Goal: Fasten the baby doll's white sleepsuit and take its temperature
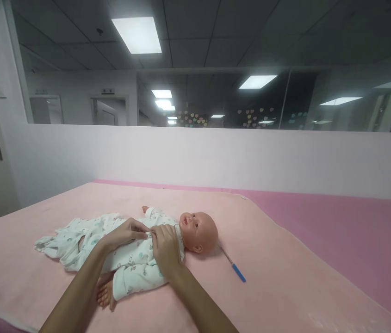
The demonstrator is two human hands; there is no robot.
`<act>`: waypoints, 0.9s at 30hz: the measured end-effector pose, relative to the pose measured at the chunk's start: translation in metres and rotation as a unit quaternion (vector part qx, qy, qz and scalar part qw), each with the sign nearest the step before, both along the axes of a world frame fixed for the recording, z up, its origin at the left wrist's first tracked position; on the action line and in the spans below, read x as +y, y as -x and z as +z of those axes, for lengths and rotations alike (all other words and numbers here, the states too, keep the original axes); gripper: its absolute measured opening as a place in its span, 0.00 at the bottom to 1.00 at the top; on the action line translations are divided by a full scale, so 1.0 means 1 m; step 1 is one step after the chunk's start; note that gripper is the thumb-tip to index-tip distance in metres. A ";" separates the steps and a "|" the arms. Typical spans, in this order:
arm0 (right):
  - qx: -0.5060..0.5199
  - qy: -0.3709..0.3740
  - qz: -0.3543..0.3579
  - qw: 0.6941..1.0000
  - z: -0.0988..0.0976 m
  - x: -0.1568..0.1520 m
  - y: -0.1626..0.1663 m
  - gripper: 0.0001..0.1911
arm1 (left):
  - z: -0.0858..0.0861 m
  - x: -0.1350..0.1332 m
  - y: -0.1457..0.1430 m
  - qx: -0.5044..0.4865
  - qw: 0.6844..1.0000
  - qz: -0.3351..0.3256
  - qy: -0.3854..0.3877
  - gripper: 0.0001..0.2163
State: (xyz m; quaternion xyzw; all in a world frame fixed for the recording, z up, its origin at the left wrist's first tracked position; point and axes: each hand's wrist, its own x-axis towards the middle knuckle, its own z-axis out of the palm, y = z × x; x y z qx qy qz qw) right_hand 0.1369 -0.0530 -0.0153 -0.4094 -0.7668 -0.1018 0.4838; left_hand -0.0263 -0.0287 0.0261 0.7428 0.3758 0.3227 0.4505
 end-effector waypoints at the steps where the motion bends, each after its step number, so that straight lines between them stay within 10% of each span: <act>1: 0.006 0.004 0.001 1.000 0.000 0.000 0.000 0.08 | 0.000 0.000 0.000 0.001 1.000 0.001 0.001 0.14; 27: -0.004 0.021 0.013 1.000 0.003 -0.004 -0.001 0.06 | -0.003 0.003 0.002 -0.046 0.998 -0.006 0.036 0.14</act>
